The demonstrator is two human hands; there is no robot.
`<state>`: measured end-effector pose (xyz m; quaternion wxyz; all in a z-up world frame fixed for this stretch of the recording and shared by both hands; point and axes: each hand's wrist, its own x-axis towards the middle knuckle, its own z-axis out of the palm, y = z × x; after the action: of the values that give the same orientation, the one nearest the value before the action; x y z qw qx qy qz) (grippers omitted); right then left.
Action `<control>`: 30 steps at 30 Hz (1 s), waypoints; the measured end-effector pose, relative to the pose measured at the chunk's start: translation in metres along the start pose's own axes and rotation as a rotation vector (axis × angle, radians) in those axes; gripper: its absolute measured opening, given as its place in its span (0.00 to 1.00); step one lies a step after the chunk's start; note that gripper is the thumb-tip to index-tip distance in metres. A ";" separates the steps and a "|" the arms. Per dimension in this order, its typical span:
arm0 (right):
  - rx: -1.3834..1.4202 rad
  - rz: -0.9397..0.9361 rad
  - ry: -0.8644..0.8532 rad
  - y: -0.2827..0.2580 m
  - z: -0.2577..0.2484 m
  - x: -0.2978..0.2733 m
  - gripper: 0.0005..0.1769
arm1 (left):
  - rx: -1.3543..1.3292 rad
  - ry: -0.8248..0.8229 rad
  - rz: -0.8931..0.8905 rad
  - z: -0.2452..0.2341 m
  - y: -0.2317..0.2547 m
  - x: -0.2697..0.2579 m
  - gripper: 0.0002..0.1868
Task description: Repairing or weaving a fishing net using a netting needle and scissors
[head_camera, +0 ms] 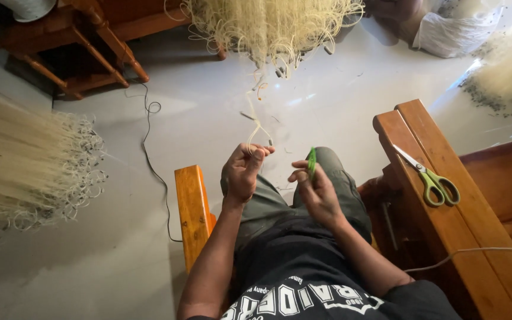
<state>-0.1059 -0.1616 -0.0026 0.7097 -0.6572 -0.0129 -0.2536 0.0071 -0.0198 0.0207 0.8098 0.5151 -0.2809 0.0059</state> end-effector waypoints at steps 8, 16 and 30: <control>-0.079 0.026 -0.083 -0.020 0.015 -0.002 0.09 | 0.148 -0.002 0.095 0.002 -0.016 -0.001 0.15; -0.169 -0.053 -0.055 -0.036 0.013 0.011 0.08 | 0.228 0.061 0.159 0.017 -0.006 -0.002 0.16; 0.051 -0.640 0.589 -0.073 -0.056 0.030 0.27 | 0.122 -0.134 0.055 -0.004 0.001 0.001 0.09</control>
<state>-0.1254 -0.2249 0.0681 0.5846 -0.5018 -0.0192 -0.6372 0.0094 -0.0158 0.0204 0.7560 0.5547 -0.3474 0.0108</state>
